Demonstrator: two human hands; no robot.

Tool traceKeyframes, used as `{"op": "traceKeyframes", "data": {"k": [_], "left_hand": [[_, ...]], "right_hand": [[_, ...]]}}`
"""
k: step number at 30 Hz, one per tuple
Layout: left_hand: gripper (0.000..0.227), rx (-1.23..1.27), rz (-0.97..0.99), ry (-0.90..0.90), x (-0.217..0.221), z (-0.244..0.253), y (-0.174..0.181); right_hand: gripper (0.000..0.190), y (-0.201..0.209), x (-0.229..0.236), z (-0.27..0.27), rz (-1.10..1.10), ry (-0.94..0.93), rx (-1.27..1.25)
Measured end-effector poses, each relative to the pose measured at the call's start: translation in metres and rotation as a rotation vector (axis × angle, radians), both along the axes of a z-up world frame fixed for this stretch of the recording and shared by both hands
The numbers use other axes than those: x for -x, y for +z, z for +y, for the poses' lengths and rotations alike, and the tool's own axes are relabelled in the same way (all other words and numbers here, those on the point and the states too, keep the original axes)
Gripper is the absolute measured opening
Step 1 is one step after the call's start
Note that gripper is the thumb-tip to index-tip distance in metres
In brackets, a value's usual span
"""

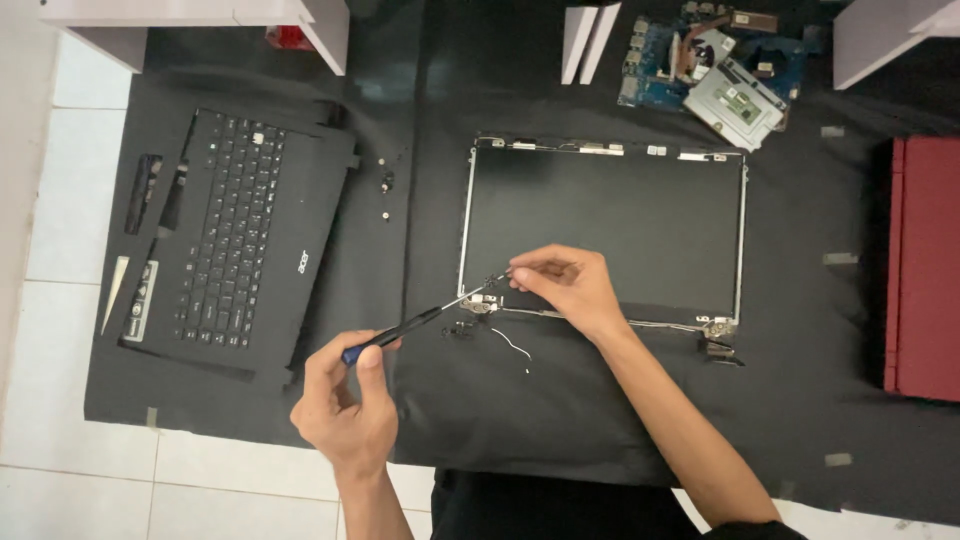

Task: The person assembles a laptop by first securing the bottom cover with a screwdriver, then flipping the device to show the red lid. They proceed to work on the screen assembly, using a screwdriver to attach hinges and brackets to the display frame.

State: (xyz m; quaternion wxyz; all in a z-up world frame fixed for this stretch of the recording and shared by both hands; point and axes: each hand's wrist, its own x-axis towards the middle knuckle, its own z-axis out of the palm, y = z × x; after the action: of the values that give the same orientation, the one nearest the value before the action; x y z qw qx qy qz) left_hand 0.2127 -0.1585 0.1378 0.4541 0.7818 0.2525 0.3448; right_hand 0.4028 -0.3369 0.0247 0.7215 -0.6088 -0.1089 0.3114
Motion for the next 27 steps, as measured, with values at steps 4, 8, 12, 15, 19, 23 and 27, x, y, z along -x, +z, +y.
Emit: {"op": "traceKeyframes", "data": {"k": [4, 8, 12, 15, 19, 23, 27], "left_hand": [[0.015, 0.005, -0.043, -0.034, -0.004, -0.004, 0.0], [0.015, -0.029, -0.027, -0.059, -0.006, -0.002, -0.004], [0.015, -0.063, -0.001, -0.065, -0.007, -0.003, -0.003], [0.014, -0.075, 0.02, -0.059, -0.008, -0.004, -0.001], [0.014, -0.094, 0.04, -0.058, -0.013, -0.008, 0.009], [0.015, -0.328, 0.112, -0.1, -0.021, -0.011, 0.026], [0.02, -0.41, 0.114, -0.238, -0.032, -0.015, 0.045]], "right_hand": [[0.02, 0.004, 0.004, 0.0, 0.004, -0.001, -0.072], [0.022, 0.006, 0.004, -0.001, -0.011, -0.016, -0.003], [0.023, 0.005, 0.005, 0.0, 0.003, -0.013, -0.01], [0.023, 0.01, 0.005, 0.001, -0.022, -0.007, 0.025], [0.024, 0.006, 0.008, 0.001, -0.018, -0.027, 0.027], [0.024, 0.005, 0.011, 0.003, -0.022, -0.06, 0.039], [0.023, 0.011, 0.011, 0.004, -0.03, -0.093, 0.068]]}}
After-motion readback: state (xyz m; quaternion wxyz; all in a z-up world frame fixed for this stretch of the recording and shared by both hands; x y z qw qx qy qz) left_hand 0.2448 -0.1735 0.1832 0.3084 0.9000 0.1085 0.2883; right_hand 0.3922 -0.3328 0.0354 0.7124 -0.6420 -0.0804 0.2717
